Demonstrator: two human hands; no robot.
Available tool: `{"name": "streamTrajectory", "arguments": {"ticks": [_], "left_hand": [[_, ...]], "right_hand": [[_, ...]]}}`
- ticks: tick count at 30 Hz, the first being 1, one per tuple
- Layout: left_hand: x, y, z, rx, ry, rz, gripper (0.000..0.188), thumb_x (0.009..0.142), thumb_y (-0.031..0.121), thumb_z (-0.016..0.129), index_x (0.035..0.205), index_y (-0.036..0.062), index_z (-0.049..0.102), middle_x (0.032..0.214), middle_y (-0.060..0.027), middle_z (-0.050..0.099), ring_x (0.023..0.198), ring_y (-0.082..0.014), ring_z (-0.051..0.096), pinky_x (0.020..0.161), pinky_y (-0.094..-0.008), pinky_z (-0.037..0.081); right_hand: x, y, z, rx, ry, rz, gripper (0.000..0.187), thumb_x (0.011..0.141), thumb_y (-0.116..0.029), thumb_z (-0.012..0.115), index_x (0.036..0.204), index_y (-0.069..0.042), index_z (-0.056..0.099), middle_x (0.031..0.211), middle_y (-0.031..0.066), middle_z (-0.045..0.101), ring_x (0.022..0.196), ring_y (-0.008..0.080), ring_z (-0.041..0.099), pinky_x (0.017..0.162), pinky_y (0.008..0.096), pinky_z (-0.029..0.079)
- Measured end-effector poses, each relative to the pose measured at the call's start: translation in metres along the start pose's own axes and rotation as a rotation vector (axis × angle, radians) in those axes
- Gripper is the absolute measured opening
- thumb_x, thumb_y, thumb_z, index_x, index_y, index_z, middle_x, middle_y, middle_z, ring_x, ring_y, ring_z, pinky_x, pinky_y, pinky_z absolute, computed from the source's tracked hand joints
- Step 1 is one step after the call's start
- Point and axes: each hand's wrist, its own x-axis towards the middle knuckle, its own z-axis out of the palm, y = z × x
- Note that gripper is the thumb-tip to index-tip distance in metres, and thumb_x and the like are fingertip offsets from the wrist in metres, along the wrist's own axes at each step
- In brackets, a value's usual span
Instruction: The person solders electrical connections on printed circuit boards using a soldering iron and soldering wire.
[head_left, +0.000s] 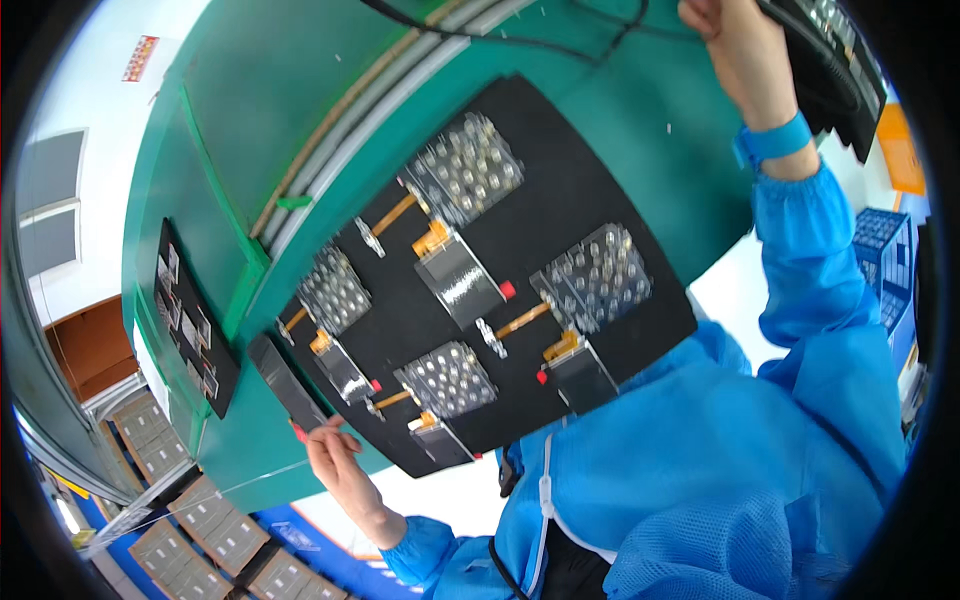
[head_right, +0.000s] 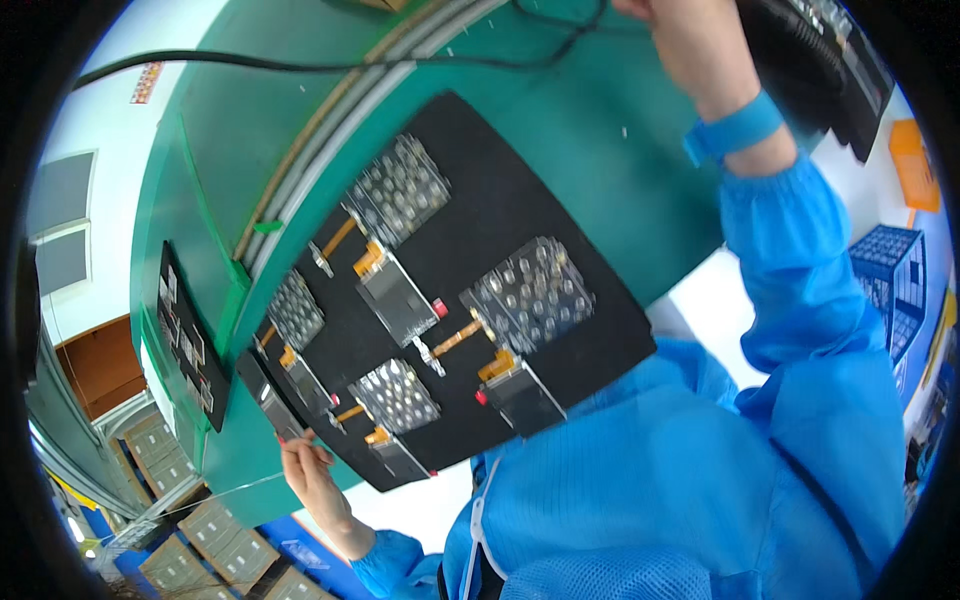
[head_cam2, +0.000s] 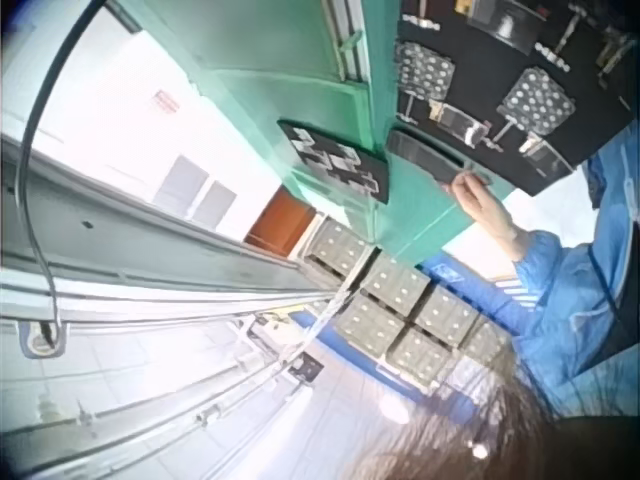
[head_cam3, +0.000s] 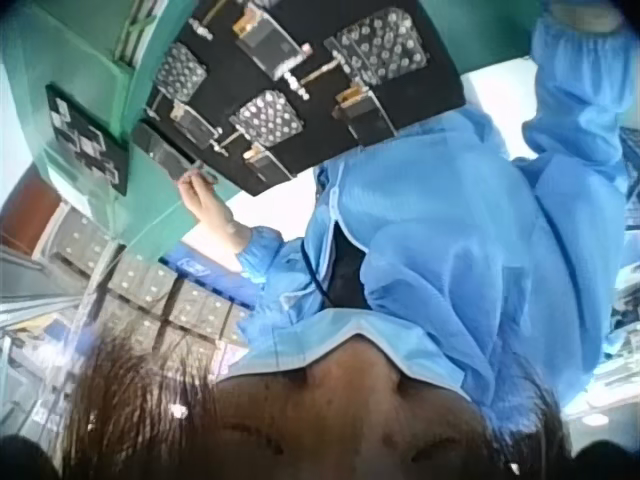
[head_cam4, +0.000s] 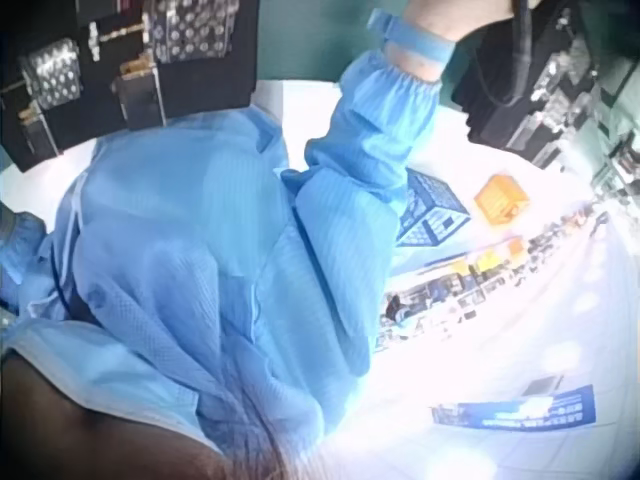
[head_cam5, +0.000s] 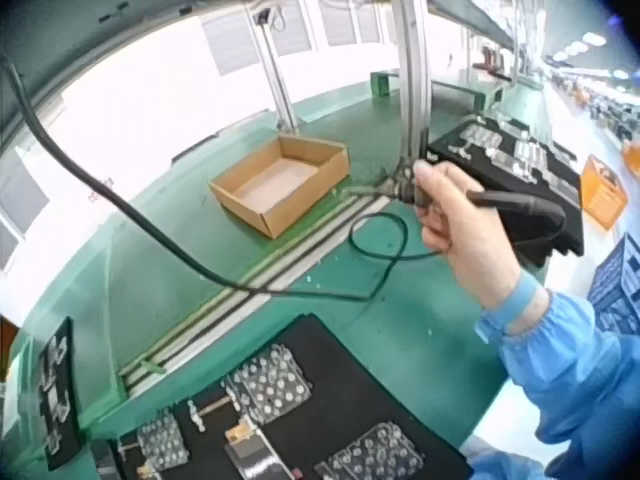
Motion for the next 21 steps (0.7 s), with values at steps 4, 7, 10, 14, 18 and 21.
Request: {"name": "streamTrajectory", "arguments": {"ticks": [4,7,10,14,18,21], "left_hand": [[-0.015,-0.005,0.004,-0.096,0.024,-0.179,0.01,0.093,0.009,0.044,0.086,0.0046,0.049,0.074,0.0023,0.042,0.066,-0.004,0.036,0.056,-0.0169,0.029],[-0.018,-0.021,0.002,-0.261,0.009,-0.207,0.009,0.092,0.01,0.045,0.085,0.0056,0.049,0.071,0.0038,0.04,0.065,-0.0034,0.035,0.056,-0.0168,0.028],[-0.025,-0.018,0.009,-0.149,0.039,-0.242,0.009,0.092,0.01,0.046,0.084,0.0069,0.05,0.07,0.0048,0.039,0.064,-0.0028,0.034,0.056,-0.0165,0.027],[-0.03,-0.002,0.021,-0.131,-0.023,-0.223,0.008,0.091,0.01,0.048,0.085,0.0048,0.05,0.07,0.0028,0.043,0.064,-0.0056,0.041,0.055,-0.0191,0.032],[-0.031,0.006,0.019,-0.323,-0.039,-0.286,0.005,0.089,0.001,0.048,0.086,0.0012,0.052,0.074,-0.003,0.052,0.072,-0.012,0.054,0.062,-0.0241,0.041],[-0.005,0.011,0.0,0.245,0.149,0.24,0.006,0.084,-0.007,0.05,0.084,-0.0021,0.054,0.078,-0.0101,0.055,0.071,-0.0198,0.056,0.065,-0.0267,0.044]], "right_hand": [[0.002,0.007,0.017,-0.77,0.058,-0.273,0.027,0.08,-0.03,0.062,0.081,-0.004,0.054,0.069,-0.0003,0.049,0.061,0.0064,0.042,0.054,0.0202,0.033],[0.018,0.01,0.024,-0.846,0.027,-0.361,0.029,0.078,-0.027,0.069,0.088,-0.004,0.056,0.075,-0.0001,0.055,0.061,0.0046,0.044,0.053,0.0195,0.036],[0.037,0.026,0.036,-0.999,-0.032,-0.703,0.031,0.078,-0.025,0.069,0.093,-0.002,0.055,0.084,0.0044,0.059,0.08,0.0127,0.054,0.072,0.0253,0.044],[0.068,0.048,0.039,-1.444,-0.271,-0.568,0.031,0.077,-0.027,0.069,0.094,-0.005,0.057,0.088,0.0069,0.06,0.084,0.014,0.055,0.076,0.0278,0.044],[0.047,0.011,0.071,-1.315,-0.156,-0.524,0.027,0.086,-0.029,0.057,0.093,-0.004,0.063,0.083,0.0015,0.056,0.074,0.0093,0.048,0.067,0.0226,0.04],[0.053,-0.044,0.036,-0.955,-0.143,-0.448,0.025,0.091,-0.022,0.047,0.104,-0.004,0.057,0.099,0.0045,0.051,0.087,0.0124,0.049,0.071,0.0213,0.04]]}}
